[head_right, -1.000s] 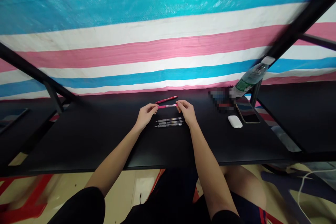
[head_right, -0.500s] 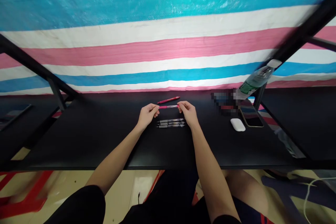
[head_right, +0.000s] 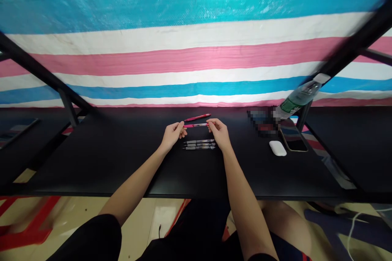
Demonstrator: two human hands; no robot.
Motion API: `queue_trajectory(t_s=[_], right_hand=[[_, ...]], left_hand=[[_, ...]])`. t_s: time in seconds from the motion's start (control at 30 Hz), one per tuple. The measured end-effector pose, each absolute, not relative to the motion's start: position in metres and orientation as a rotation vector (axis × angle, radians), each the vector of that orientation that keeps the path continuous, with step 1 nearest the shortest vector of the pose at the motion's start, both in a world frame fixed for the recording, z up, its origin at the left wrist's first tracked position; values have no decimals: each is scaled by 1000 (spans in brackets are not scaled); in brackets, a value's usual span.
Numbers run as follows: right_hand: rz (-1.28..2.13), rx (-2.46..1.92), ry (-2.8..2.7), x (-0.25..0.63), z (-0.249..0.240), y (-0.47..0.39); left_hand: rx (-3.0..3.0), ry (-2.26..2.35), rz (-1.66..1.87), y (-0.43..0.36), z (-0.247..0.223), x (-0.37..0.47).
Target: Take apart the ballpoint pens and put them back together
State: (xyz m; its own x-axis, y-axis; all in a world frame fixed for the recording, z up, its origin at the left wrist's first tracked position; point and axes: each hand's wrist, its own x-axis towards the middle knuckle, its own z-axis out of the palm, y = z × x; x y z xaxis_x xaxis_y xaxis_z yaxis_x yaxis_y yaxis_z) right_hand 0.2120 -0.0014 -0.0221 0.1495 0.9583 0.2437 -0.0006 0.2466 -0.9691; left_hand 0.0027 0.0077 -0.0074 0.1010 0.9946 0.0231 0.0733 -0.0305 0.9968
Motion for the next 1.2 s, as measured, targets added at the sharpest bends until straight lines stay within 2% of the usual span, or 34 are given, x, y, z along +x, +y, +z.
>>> queue_trajectory(t_s=[0.3,0.73,1.2], right_hand=[[943,-1079,-1136,213,-25,0],[1180,-936,-951,210,-17,-3],[1213,-907,-898,209,-14,-4]], left_hand=[[1371,1079,1143,9,-10,4],[1394,1181,1018,5,-2,2],[1407,1039,1092,4,-1,5]])
